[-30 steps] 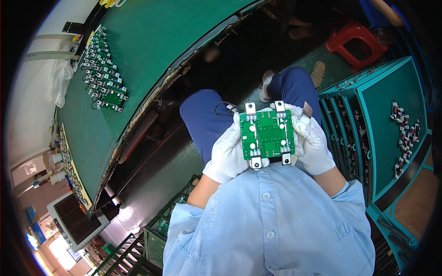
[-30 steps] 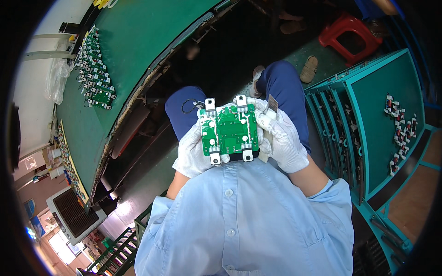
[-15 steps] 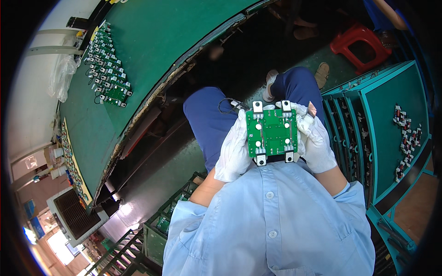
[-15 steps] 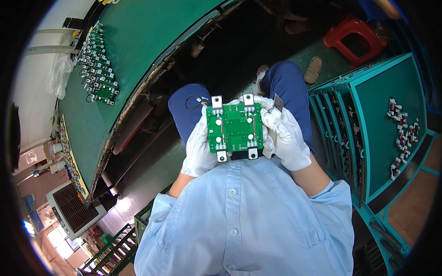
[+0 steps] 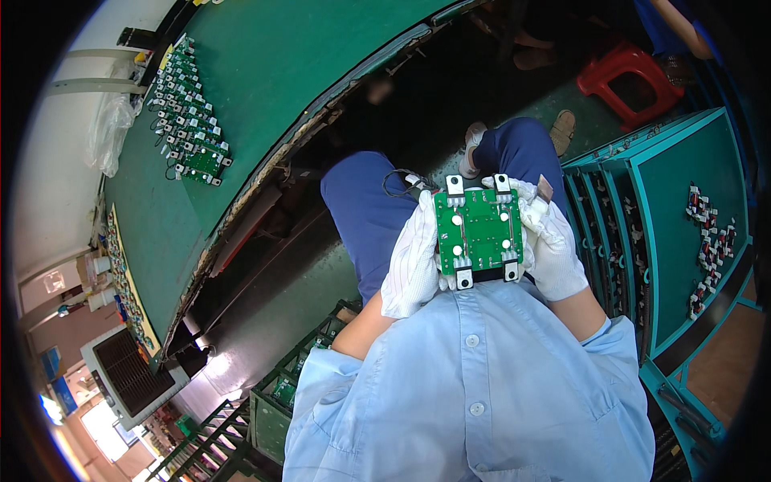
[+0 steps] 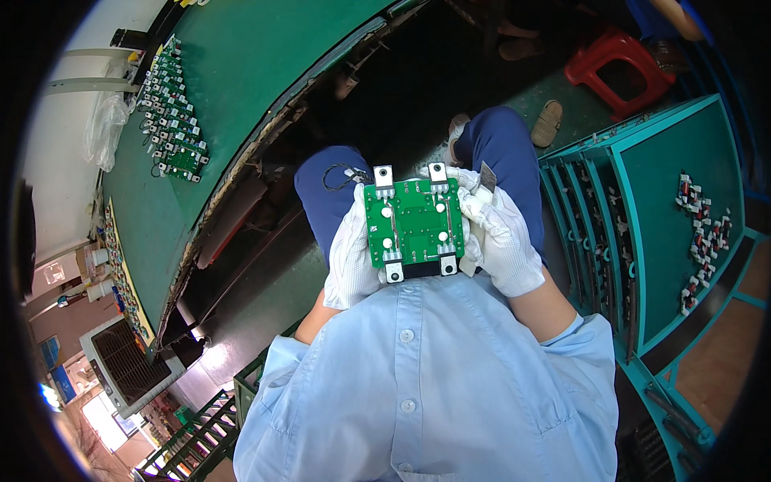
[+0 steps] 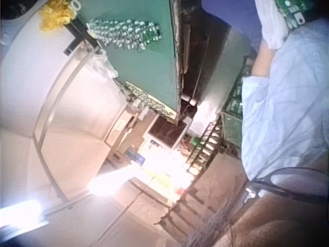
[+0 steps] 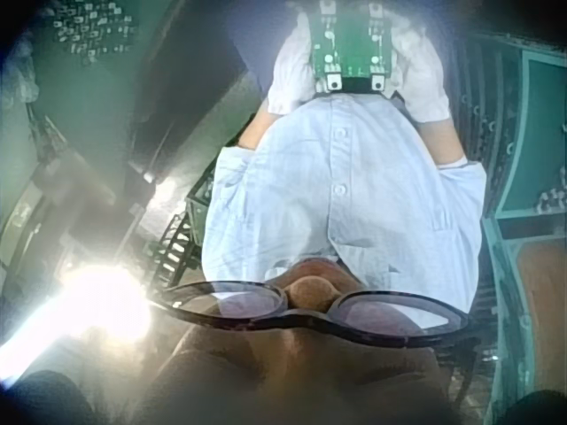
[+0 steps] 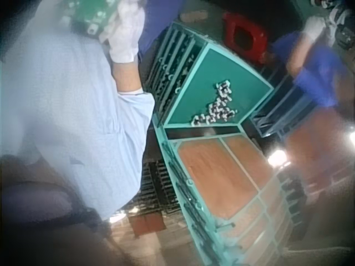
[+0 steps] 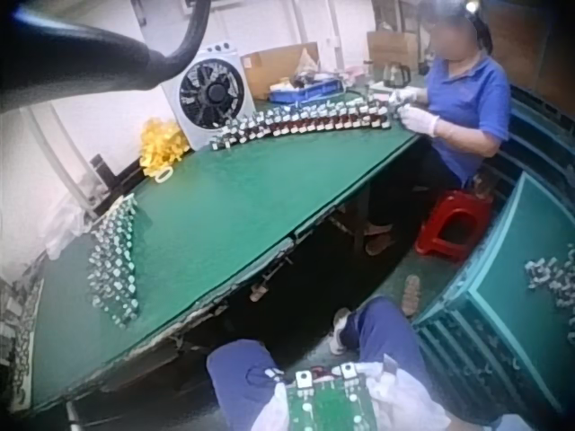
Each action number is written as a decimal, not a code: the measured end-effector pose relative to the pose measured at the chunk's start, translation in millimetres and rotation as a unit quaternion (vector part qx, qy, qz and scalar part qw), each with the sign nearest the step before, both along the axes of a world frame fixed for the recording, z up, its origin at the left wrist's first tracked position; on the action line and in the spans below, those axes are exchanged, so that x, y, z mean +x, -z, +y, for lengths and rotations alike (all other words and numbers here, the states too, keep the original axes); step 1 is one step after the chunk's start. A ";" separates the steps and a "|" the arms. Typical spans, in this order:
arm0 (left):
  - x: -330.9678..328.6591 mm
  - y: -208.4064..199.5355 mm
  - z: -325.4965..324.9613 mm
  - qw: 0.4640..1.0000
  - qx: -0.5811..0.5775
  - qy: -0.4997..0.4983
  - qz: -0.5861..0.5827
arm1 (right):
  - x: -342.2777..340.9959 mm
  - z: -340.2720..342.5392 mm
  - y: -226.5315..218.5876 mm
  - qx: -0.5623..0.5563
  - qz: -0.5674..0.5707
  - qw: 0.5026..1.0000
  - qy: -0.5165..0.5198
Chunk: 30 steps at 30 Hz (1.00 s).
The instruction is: Inspecting and assembling components on green printed circuit boards at an industrial workbench.
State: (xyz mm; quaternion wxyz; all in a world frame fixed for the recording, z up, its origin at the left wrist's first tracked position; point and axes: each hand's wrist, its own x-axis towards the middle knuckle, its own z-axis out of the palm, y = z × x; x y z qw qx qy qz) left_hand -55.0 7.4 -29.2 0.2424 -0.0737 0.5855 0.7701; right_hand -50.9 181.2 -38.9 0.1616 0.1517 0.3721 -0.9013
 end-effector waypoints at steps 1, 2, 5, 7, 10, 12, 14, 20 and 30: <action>-0.2 -1.8 -0.9 0.998 0.019 -0.017 -0.049 | 0.2 0.7 2.2 -0.001 -0.010 1.000 -0.004; -0.7 -4.2 -0.7 0.994 0.038 -0.034 -0.099 | 0.5 1.4 5.1 -0.001 -0.019 1.000 -0.008; -4.3 -18.8 6.1 0.999 0.001 -0.011 -0.045 | -3.4 1.7 13.9 -0.033 -0.056 0.998 -0.016; -6.5 -21.2 14.5 0.995 0.058 -0.043 -0.069 | -7.1 -3.6 6.4 -0.030 -0.094 0.995 0.012; -4.1 -11.6 5.6 0.987 0.131 -0.027 -0.085 | -6.8 -0.2 13.6 -0.050 -0.080 0.996 -0.005; -2.9 -7.5 -0.1 0.979 0.182 -0.011 -0.093 | -7.7 -0.7 12.9 -0.066 -0.079 0.995 -0.008; -1.9 -6.8 -0.2 0.967 0.233 0.005 -0.101 | -8.7 -1.1 14.2 -0.075 -0.076 0.994 -0.016; 3.7 -2.2 10.4 0.989 0.144 -0.036 -0.001 | -7.1 -5.5 25.8 -0.089 -0.108 0.989 -0.042; 1.3 16.1 15.3 0.992 0.089 0.083 -0.020 | 24.1 2.5 89.3 -0.048 -0.004 0.985 -0.167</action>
